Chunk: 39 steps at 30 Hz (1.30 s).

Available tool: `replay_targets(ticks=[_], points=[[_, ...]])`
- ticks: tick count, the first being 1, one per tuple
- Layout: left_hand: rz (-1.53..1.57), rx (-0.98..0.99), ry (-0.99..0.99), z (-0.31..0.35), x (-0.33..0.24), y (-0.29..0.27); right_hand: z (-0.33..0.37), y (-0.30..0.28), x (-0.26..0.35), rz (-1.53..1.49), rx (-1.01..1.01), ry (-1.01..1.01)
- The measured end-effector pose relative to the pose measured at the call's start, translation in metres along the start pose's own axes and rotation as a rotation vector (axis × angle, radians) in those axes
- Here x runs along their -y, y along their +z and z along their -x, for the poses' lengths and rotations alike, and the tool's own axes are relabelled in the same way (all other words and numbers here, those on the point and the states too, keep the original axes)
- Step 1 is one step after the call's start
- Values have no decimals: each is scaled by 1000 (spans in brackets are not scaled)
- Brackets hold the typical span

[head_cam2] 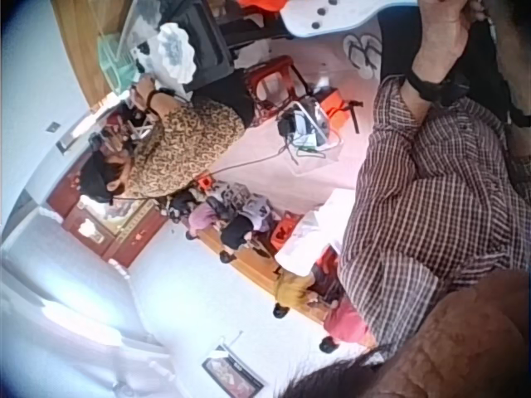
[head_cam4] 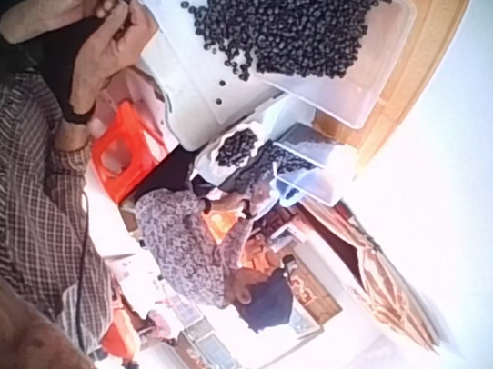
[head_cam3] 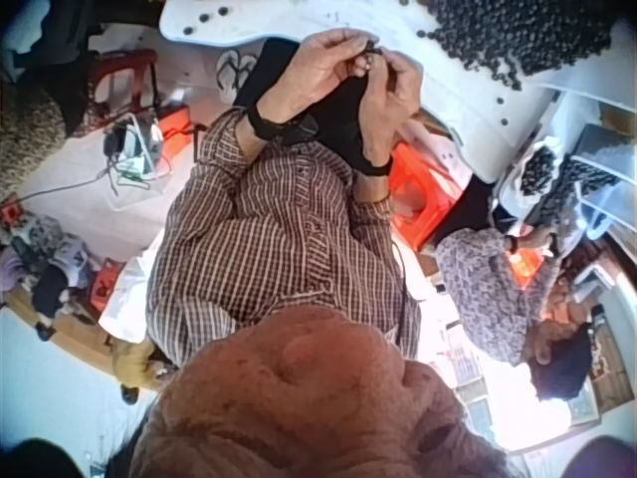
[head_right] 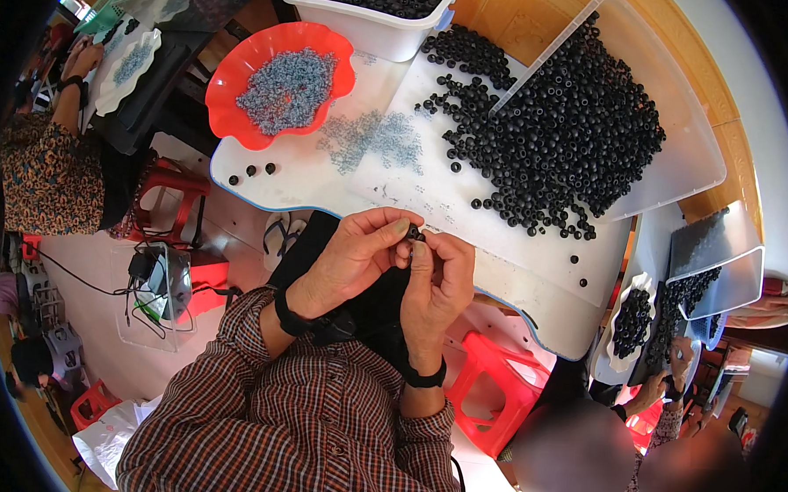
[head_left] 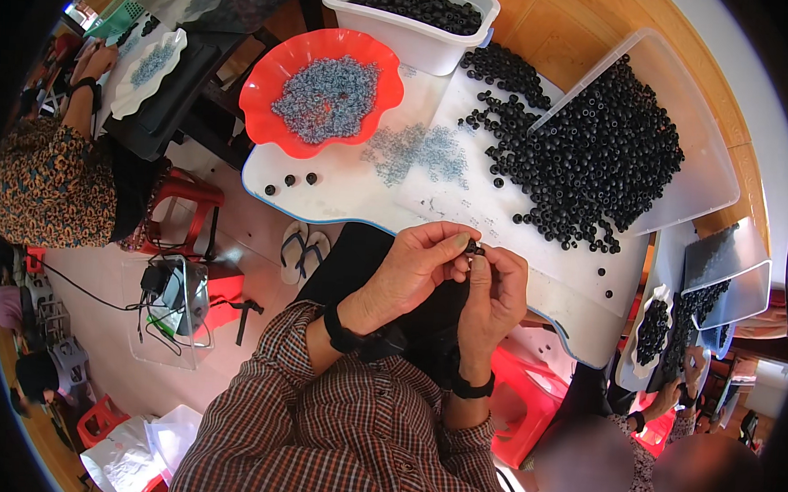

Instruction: Sorting and inspecting small black plastic components at a workstation.

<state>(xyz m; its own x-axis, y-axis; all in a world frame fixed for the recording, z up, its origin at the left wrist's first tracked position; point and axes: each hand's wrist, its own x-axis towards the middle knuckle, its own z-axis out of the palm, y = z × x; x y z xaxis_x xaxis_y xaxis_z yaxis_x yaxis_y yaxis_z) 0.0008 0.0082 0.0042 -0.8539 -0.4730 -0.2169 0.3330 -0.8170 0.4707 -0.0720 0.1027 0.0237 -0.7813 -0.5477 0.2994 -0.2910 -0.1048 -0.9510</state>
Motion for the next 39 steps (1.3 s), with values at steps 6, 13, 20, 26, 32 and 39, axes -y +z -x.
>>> replay_targets(ticks=[6,13,20,26,32,39], points=[[-50,-25,26,0,0,2,-2,1,-2,47,5,-40],[-82,-25,48,0,1,2,-3,2,-1,150,-9,-76],[-118,-46,54,1,0,4,-5,2,-4,197,-15,-117],[-204,-68,81,1,0,5,-4,2,-8,155,-10,-78],[-509,-96,217,5,-6,10,-8,-1,-2,302,22,-149],[-623,-98,274,8,-9,15,-10,-4,3,330,46,-167]])
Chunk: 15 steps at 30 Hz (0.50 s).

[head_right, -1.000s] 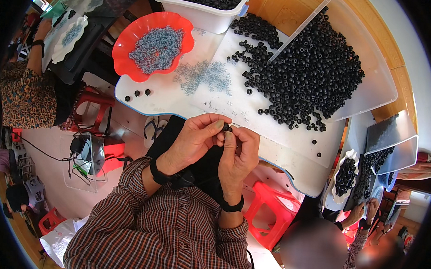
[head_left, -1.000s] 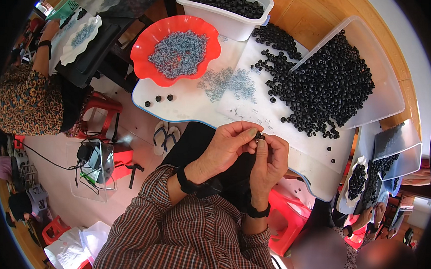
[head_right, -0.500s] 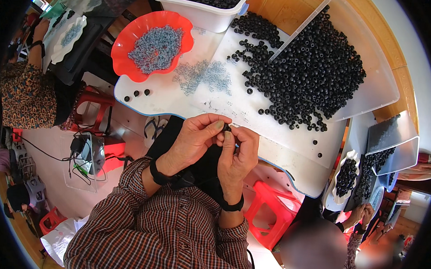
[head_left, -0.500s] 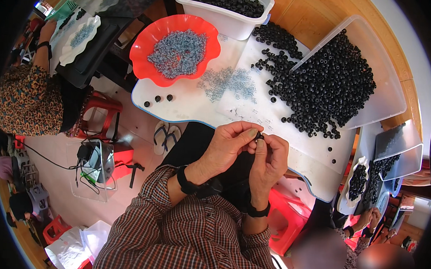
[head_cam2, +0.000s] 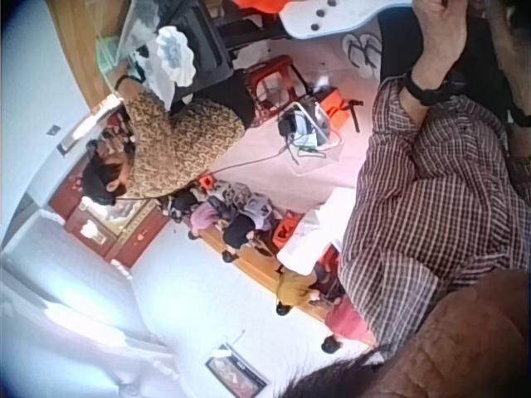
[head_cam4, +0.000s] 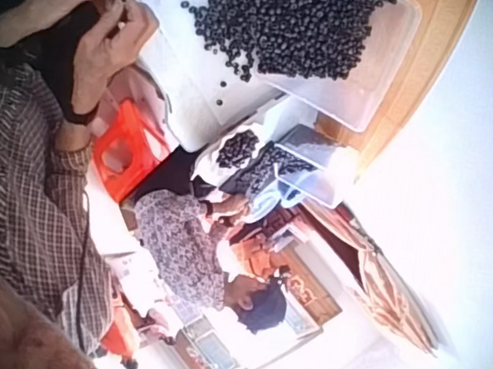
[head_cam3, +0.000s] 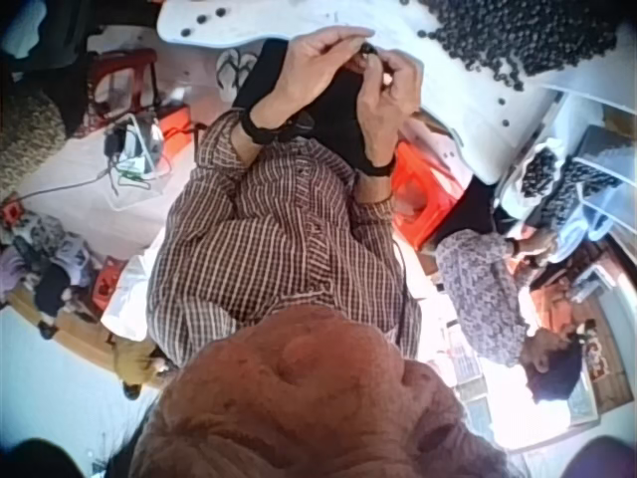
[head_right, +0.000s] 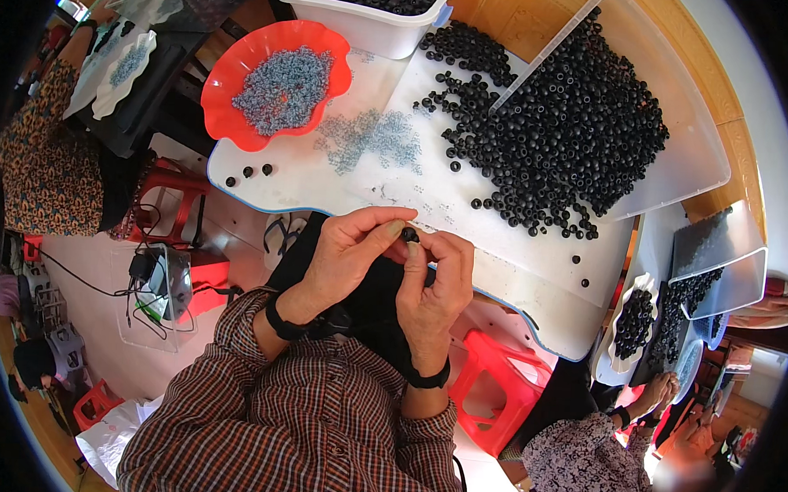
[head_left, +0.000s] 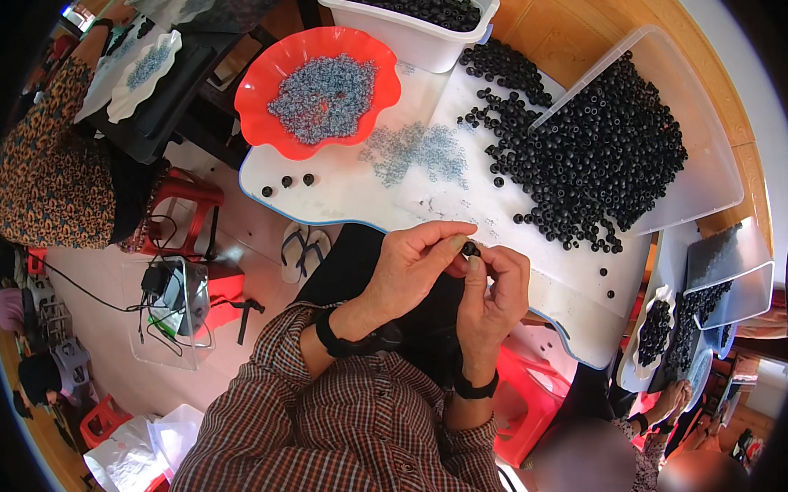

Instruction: Sorting and inspecting small black plastic components at a workstation.

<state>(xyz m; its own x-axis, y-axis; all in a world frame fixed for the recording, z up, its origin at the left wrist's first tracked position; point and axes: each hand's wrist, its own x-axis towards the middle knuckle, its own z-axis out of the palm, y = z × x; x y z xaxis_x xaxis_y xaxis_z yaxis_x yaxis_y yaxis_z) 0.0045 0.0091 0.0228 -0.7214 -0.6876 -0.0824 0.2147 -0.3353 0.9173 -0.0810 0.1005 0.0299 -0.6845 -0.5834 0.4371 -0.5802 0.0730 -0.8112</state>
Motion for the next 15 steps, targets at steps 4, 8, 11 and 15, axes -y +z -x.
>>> replay_targets(ticks=[4,8,11,15], points=[[-45,-11,25,1,-5,2,-1,-2,3,35,25,-43],[-49,0,-25,0,-6,-1,-1,-2,1,54,41,-106],[-16,28,-42,-1,-7,-2,-1,-3,0,59,45,-111],[29,28,-60,0,-4,-2,-1,-2,2,78,57,-127]])
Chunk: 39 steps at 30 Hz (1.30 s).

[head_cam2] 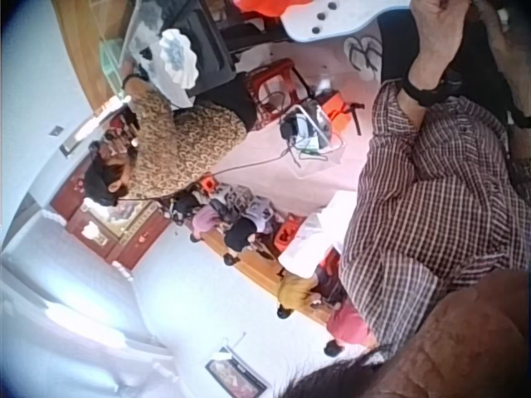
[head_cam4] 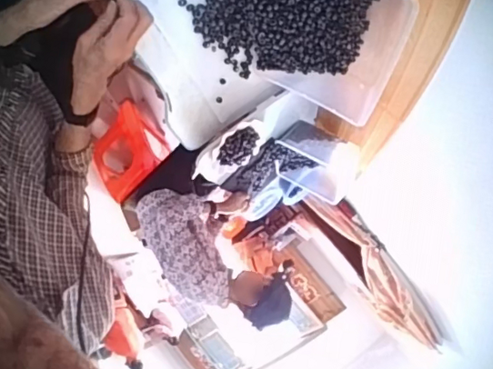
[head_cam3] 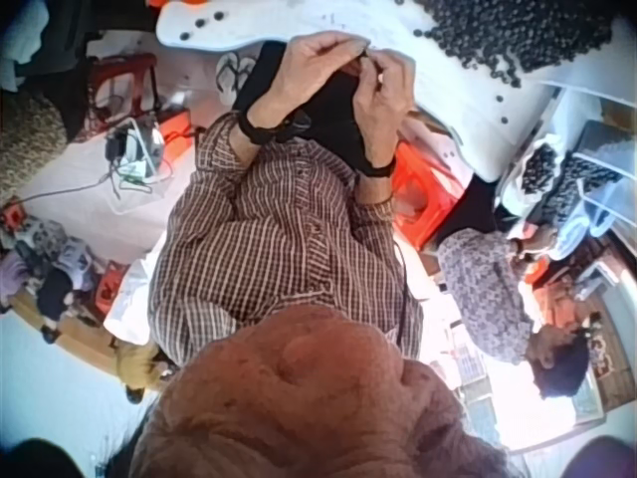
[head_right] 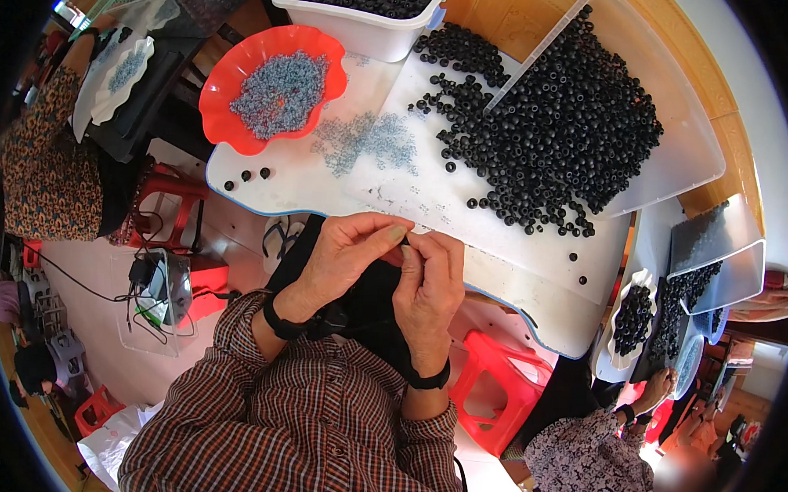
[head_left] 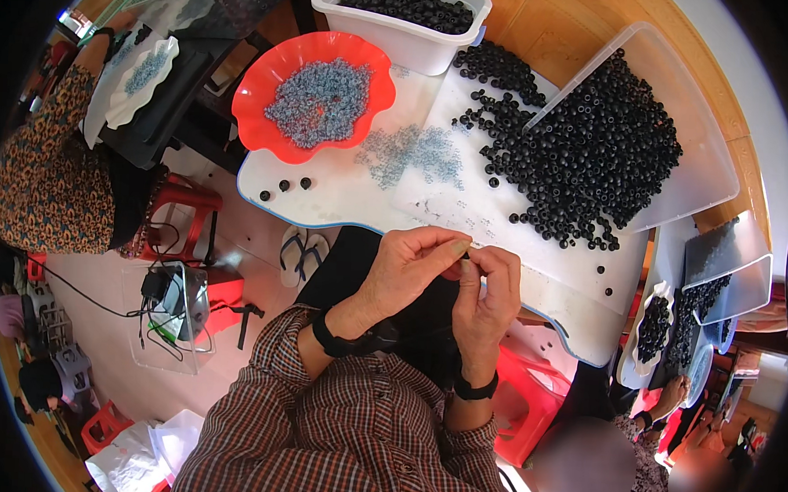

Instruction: Sorting and inspecting small black plastic components at a workstation.

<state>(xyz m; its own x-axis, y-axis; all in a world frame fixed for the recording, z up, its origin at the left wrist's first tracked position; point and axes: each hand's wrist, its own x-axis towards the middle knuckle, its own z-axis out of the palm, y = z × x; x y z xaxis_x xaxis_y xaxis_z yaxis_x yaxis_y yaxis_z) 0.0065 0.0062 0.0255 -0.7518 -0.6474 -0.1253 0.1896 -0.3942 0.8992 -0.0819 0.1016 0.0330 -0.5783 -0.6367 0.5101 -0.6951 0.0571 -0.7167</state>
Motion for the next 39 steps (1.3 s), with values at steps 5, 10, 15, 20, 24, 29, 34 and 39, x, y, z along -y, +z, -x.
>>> replay_targets(ticks=[5,10,15,20,24,29,34,39], points=[[4,8,-11,0,7,1,4,2,-3,7,11,-3],[31,28,-68,-1,9,-6,7,1,1,-13,27,31],[272,92,-131,-3,6,-14,12,1,-2,-213,-42,105],[535,245,-115,-4,7,-20,15,-1,1,-401,-133,310],[573,242,-87,-2,3,-17,18,0,-2,-425,-124,324],[650,274,-49,-6,1,-16,16,1,-2,-420,-111,359],[576,161,-66,-5,-2,-13,18,4,-3,-406,-86,354],[533,71,-102,-21,-18,-8,22,3,-8,-404,-87,366]])
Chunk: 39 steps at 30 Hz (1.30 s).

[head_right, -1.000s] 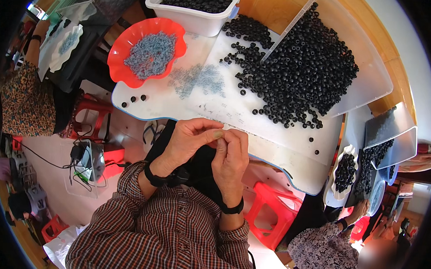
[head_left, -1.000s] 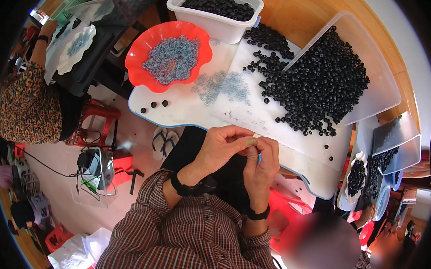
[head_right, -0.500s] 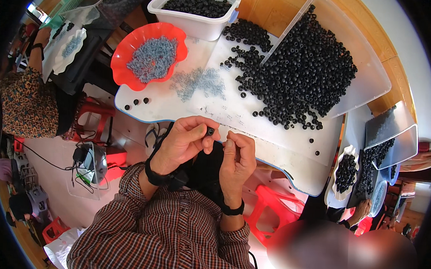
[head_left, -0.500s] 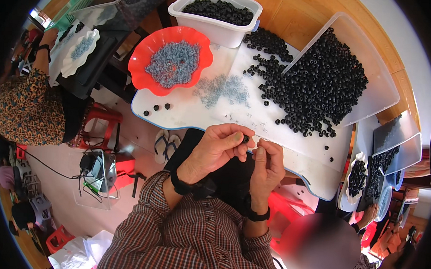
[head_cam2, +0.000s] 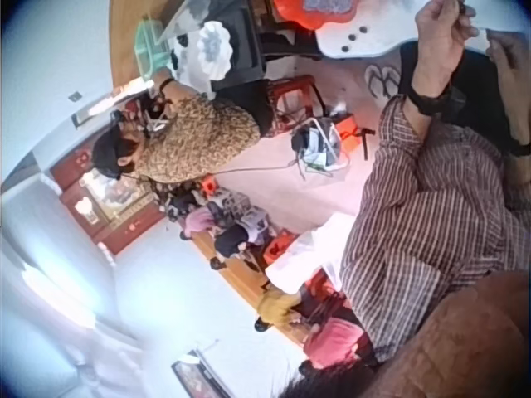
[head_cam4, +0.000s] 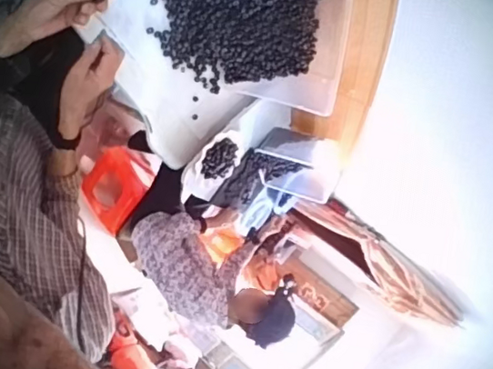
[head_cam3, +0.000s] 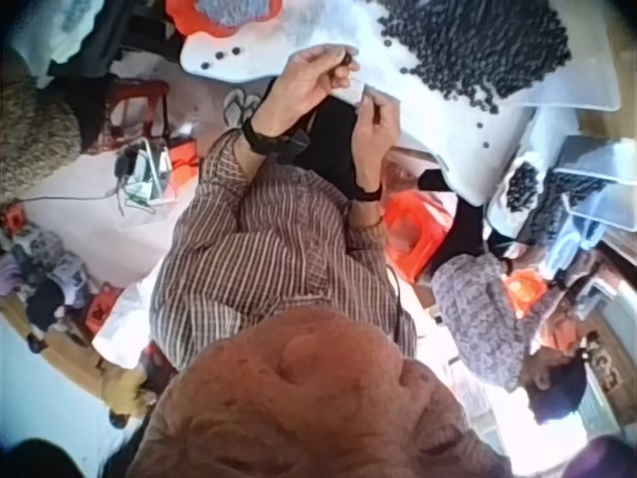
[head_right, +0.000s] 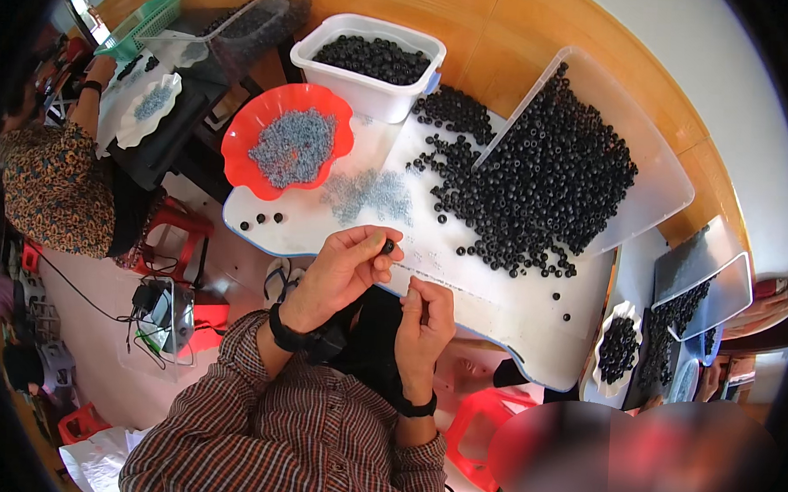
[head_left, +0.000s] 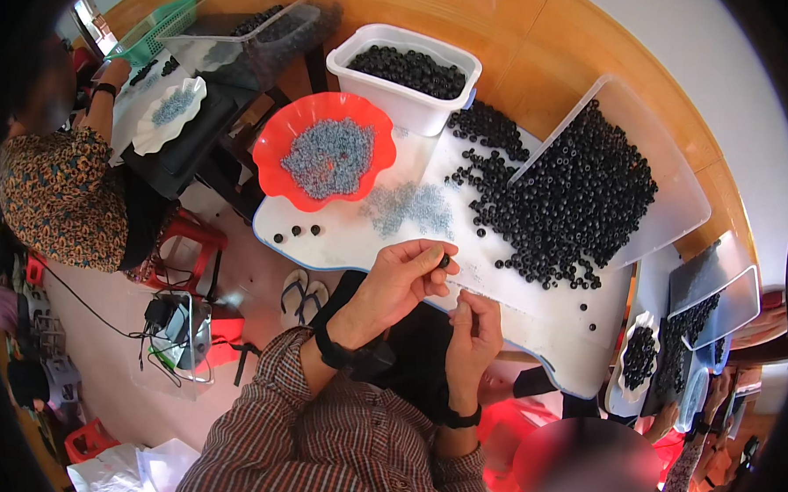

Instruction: Sorting and inspecting small black plastic components at a workstation.

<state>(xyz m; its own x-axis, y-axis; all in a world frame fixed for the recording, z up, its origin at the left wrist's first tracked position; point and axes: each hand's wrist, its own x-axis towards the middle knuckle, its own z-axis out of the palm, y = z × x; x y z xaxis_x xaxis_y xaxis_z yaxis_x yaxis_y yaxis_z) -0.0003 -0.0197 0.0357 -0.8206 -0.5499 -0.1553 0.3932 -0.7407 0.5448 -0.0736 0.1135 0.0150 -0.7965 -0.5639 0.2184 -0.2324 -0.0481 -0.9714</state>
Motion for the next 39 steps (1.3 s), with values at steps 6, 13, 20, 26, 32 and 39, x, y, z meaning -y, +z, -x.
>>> replay_targets(ticks=[6,13,20,26,32,39], points=[[-54,-65,67,-51,-42,12,1,-1,-2,90,8,-60],[-51,-107,310,-150,-127,35,-2,1,-3,99,8,-81],[-288,-137,354,-107,-107,42,-5,-15,-18,102,-81,-45],[-464,336,-123,46,-96,151,-1,-18,-17,309,-16,-212],[-517,723,-354,78,-121,180,5,-5,-31,156,-1,-104],[-313,650,-194,121,-117,161,3,-7,-20,286,71,-112]])
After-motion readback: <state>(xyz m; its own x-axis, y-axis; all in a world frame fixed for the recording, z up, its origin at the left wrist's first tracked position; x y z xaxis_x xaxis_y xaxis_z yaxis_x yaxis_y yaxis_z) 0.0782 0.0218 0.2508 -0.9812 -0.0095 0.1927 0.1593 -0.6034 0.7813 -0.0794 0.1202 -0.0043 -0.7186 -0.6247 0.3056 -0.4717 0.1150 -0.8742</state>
